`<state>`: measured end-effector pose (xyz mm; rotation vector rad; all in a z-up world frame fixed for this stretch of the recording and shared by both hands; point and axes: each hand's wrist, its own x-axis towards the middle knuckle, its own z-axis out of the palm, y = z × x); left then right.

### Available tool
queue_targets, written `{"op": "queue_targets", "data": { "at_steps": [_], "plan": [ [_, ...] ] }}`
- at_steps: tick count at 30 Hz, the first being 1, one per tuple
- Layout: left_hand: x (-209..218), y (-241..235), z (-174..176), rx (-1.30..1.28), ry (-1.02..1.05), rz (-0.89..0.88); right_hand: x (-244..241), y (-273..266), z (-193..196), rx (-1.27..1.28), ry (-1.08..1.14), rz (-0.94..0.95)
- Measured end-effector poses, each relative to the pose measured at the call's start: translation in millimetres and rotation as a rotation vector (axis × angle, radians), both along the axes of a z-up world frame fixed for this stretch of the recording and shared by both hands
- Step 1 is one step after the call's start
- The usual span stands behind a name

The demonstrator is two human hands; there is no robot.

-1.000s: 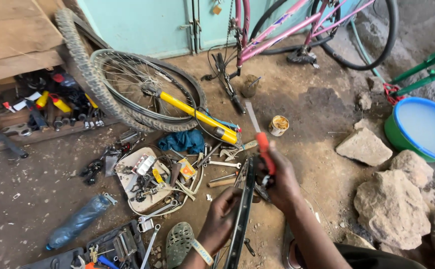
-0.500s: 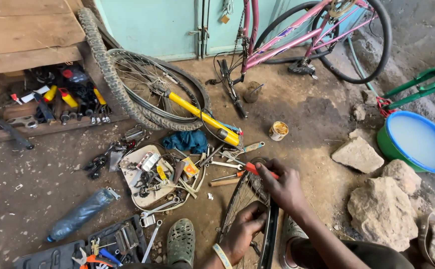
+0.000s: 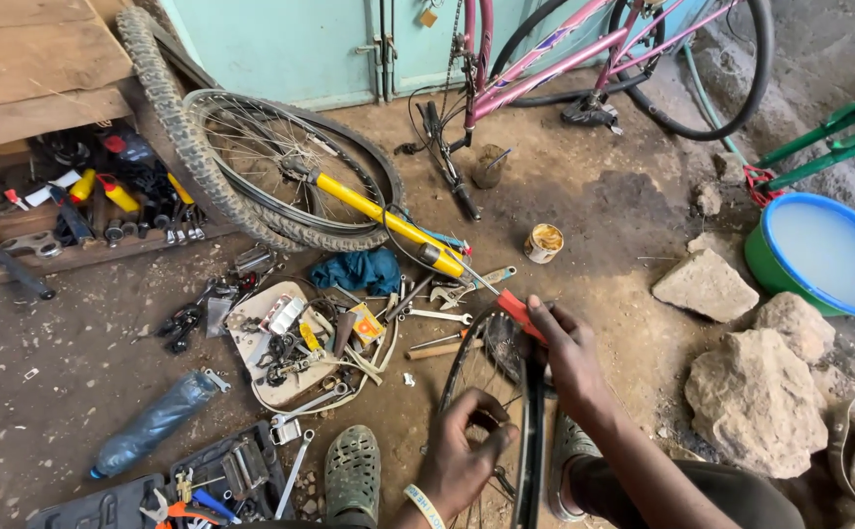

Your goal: The person uses a screwdriver to pry a bicycle tire off the rim. They work their way around the wheel, lifting the tire bead from the rim with the tool while holding the wheel steady with their other hand.

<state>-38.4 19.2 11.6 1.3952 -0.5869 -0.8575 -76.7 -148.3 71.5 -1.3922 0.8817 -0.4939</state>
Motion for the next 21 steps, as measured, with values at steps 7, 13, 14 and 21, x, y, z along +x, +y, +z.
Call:
{"op": "queue_targets", "data": {
  "at_steps": [7, 13, 14, 21],
  "plan": [
    [16.3, -16.3, -12.4, -0.123, -0.304, 0.161, 16.4, 11.2, 2.1, 0.202, -0.012, -0.054],
    [20.2, -15.7, -35.5, -0.110, -0.210, 0.089, 11.2, -5.0, -8.8, 0.425, -0.237, 0.038],
    [20.7, -13.8, -37.4, -0.136, -0.133, 0.080, 12.3, -8.0, -12.9, 0.430, -0.250, -0.013],
    [32.5, 1.2, -26.3, -0.170, 0.088, 0.048, 1.2, -37.3, -105.5, 0.165, 0.158, -0.240]
  ]
}}
